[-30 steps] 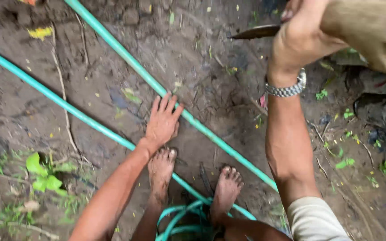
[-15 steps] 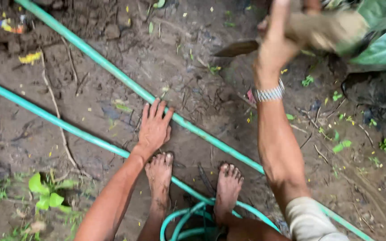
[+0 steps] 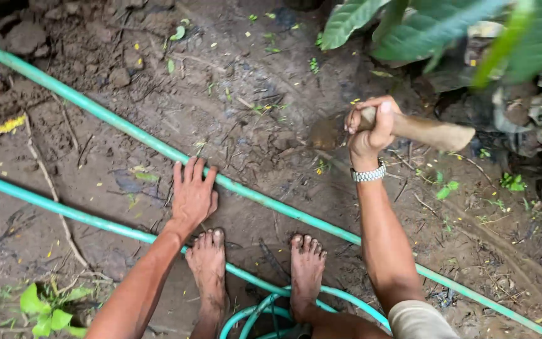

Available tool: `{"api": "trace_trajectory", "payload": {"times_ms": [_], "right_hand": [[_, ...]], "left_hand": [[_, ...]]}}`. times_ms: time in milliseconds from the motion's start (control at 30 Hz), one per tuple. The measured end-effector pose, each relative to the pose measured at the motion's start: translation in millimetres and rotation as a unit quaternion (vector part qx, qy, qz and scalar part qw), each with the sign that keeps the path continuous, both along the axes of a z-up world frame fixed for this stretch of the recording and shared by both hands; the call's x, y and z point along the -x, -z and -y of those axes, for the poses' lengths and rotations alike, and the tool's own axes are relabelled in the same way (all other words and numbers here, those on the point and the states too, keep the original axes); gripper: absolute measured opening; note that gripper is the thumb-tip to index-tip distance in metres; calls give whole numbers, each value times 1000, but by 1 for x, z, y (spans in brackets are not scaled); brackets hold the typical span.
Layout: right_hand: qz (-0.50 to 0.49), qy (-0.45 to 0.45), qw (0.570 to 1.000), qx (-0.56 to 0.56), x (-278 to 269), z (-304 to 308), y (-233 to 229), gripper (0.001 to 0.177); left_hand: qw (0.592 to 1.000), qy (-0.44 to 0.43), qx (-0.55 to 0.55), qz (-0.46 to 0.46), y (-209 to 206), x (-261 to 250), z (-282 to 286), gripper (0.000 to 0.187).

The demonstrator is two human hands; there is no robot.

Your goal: The person uses a small hand hoe to dig and loosen the soil around a green irrigation pipe. They repeatedly strike the ground and clear away dirt to create a trench along the pipe's path.

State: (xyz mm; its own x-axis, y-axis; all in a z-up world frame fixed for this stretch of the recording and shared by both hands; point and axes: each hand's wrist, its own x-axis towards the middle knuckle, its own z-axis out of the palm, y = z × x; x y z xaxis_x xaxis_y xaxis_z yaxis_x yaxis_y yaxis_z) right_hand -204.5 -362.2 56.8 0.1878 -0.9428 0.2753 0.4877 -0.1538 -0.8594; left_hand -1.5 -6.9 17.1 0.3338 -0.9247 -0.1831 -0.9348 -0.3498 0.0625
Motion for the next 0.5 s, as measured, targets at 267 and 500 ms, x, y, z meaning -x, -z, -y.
{"api": "trace_trajectory", "payload": {"times_ms": [267,500], "right_hand": [[-30,169,969,-175,16,4,-52,26],[139,62,988,-11,26,-13,-117,32]], "left_hand": [[994,57,14,-95,6,20,26,58],[969,199,109,-96,23,58,53,36]]}}
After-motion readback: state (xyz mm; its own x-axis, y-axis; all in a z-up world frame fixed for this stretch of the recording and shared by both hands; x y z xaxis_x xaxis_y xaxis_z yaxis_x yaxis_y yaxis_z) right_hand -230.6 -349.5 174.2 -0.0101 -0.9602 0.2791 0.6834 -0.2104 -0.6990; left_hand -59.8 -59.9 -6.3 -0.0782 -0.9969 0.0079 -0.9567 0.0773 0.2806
